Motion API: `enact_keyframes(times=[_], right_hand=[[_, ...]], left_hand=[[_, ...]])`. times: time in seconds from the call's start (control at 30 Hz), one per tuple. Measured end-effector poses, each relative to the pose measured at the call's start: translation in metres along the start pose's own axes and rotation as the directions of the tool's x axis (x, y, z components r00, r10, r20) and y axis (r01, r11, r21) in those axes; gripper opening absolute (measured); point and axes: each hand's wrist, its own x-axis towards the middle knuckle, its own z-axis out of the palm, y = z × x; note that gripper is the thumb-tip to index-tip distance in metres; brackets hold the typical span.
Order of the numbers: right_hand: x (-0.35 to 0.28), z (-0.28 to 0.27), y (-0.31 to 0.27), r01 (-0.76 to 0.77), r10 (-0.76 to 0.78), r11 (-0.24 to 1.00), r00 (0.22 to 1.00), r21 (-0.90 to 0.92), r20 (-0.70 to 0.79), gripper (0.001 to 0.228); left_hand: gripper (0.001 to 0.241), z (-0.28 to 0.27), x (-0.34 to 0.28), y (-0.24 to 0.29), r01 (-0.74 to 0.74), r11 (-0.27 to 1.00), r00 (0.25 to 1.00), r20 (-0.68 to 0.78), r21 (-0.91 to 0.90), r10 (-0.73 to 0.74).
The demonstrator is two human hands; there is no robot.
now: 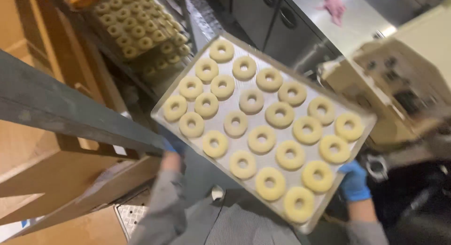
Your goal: The recorder places donut dough into a fryer, flips them using tongs, and removes them to a cooling rack.
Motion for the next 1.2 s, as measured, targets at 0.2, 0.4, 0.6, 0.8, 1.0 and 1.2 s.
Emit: enact_keyframes(times=[0.2, 0.4, 0.6, 0.8, 1.0, 1.2], right_hand=[[-0.051, -0.089, -0.08, -0.046, 0.048, 0.998, 0.996, -0.035, 0.076, 0.081], [-0.079, -0.216, -0.071, -0.275, 0.29, 0.956, 0.942, -0.107, 0.167, 0.076], [-0.109, -0.353, -0.048, -0.47, 0.469, 0.883, 0.878, -0.014, 0.1, 0.055], [-0.208, -0.369, -0.096, -0.258, 0.25, 0.962, 0.963, 0.085, 0.095, 0.044], [-0.337, -0.424, -0.106, -0.126, 0.126, 0.992, 0.992, 0.004, -0.004, 0.039], [-0.452, -0.518, -0.129, -0.146, 0.113, 0.937, 0.986, -0.318, -0.119, 0.044]], left_hand=[[0.099, 0.01, -0.004, 0.014, 0.493, 0.695, 0.855, -0.146, 0.523, -0.497], [0.062, -0.093, -0.074, -0.182, 0.159, -0.395, 0.979, -0.093, 0.905, 0.181], [0.059, -0.069, -0.201, -0.271, 0.279, -0.253, 0.935, -0.202, 0.926, 0.29], [0.075, 0.033, -0.288, -0.328, 0.446, 0.068, 0.817, -0.437, 0.892, 0.377], [0.082, 0.058, -0.383, -0.42, 0.491, 0.202, 0.788, -0.531, 0.848, 0.313], [0.082, 0.077, -0.474, -0.513, 0.517, 0.132, 0.804, -0.533, 0.846, 0.264]])
